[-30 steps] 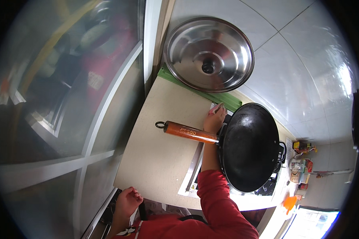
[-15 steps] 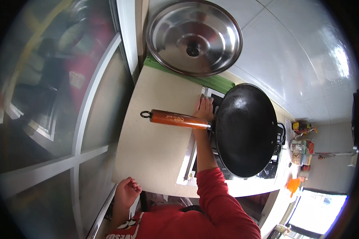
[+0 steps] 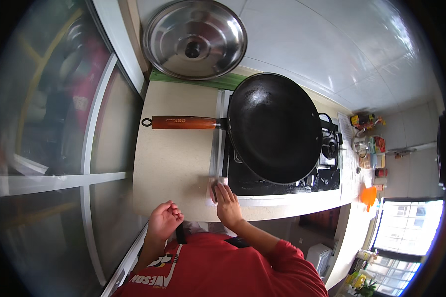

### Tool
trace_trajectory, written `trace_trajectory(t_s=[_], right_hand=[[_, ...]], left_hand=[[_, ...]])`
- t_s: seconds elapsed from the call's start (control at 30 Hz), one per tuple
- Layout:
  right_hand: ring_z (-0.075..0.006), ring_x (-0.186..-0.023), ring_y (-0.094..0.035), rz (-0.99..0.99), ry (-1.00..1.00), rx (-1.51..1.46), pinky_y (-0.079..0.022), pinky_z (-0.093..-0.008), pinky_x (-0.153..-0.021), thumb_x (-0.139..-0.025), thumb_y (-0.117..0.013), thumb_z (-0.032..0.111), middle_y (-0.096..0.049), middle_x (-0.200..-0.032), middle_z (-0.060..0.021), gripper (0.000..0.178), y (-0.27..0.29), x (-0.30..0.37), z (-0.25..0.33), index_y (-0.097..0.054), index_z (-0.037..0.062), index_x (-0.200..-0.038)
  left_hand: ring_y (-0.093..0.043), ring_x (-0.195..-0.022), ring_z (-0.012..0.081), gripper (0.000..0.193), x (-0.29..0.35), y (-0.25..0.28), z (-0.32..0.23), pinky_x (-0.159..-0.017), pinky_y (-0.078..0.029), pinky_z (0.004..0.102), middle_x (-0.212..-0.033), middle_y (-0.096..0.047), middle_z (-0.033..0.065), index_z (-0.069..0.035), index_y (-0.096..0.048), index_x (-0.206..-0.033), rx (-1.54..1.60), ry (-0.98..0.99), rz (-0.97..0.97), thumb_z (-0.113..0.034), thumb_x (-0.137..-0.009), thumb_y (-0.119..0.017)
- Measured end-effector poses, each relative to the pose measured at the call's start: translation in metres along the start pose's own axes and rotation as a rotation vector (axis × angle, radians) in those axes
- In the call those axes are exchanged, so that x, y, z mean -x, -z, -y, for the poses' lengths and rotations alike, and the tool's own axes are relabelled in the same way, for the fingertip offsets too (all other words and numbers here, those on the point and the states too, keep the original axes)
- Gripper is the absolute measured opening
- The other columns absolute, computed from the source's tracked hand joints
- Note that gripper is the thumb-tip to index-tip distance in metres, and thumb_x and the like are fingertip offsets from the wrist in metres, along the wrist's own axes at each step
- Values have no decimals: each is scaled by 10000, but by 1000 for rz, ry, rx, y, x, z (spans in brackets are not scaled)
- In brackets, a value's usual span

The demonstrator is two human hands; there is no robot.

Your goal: The person cleans a wooden cutting board with a blue cloth, then wipes a wok and places it on the stove. They proceed to wipe the countertop and sink area with the blue cloth, followed by scrubbing the stovetop with a pink sponge. Finally, they wipe the stovetop again with the blue cloth.

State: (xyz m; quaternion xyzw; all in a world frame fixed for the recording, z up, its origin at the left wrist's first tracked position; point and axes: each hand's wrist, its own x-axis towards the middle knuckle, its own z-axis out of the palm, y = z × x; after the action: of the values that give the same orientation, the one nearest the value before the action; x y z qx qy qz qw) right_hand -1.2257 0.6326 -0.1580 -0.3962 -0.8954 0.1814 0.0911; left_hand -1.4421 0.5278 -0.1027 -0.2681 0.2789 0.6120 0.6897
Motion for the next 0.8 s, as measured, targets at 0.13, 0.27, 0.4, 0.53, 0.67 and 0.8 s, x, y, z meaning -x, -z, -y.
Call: trace_trajectory(t_s=[0.13,0.27,0.4,0.53,0.67,0.8], right_hand=[[-305,-1151,-461,-124,48,245,-423,-389,-886,-768,-502,88,-449,-1270,-173,501,-21,-73,-2,-431,-41,-1247],[-311,-1091,-505,-202,-97,291,-457,-379,-839,-779,-502,111,-468,-1240,-188,476,-33,-119,-4,-435,-49,-1223],[-312,-1065,-528,-139,-52,269,-471,-390,-815,-782,-510,123,-486,-1229,-189,468,-39,-56,16,-441,-50,-1211],[-291,-1082,-519,-15,26,41,-459,-395,-798,-776,-514,119,-506,-1219,-154,428,6,10,26,-495,-6,-1185],[-269,-1133,-478,-262,54,77,-408,-371,-853,-760,-516,107,-518,-1210,-114,404,38,-9,-10,-542,29,-1155],[-220,-1128,-457,-340,-35,319,-380,-369,-846,-755,-520,129,-514,-1192,-60,444,29,5,-82,-549,137,-1198]], left_hand=[[-511,-711,145,44,1,-9,1,-731,-411,317,-765,-563,25,-75,-544,-842,-66,17,32,-84,-847,-501],[-510,-706,137,55,6,-19,1,-740,-413,310,-768,-558,12,-82,-552,-833,-127,-16,32,-78,-842,-499],[-508,-702,134,53,8,-18,-2,-734,-411,304,-760,-554,11,-77,-552,-826,-135,-2,20,-75,-838,-502],[-495,-691,135,33,3,-24,8,-723,-408,303,-761,-546,16,-70,-542,-818,-158,21,18,-73,-831,-512],[-485,-695,142,9,-3,-45,37,-725,-408,306,-763,-539,23,-68,-533,-818,-227,48,39,-68,-823,-525],[-486,-704,144,5,-5,-70,80,-731,-410,307,-764,-541,27,-68,-534,-817,-295,88,30,-64,-817,-531]])
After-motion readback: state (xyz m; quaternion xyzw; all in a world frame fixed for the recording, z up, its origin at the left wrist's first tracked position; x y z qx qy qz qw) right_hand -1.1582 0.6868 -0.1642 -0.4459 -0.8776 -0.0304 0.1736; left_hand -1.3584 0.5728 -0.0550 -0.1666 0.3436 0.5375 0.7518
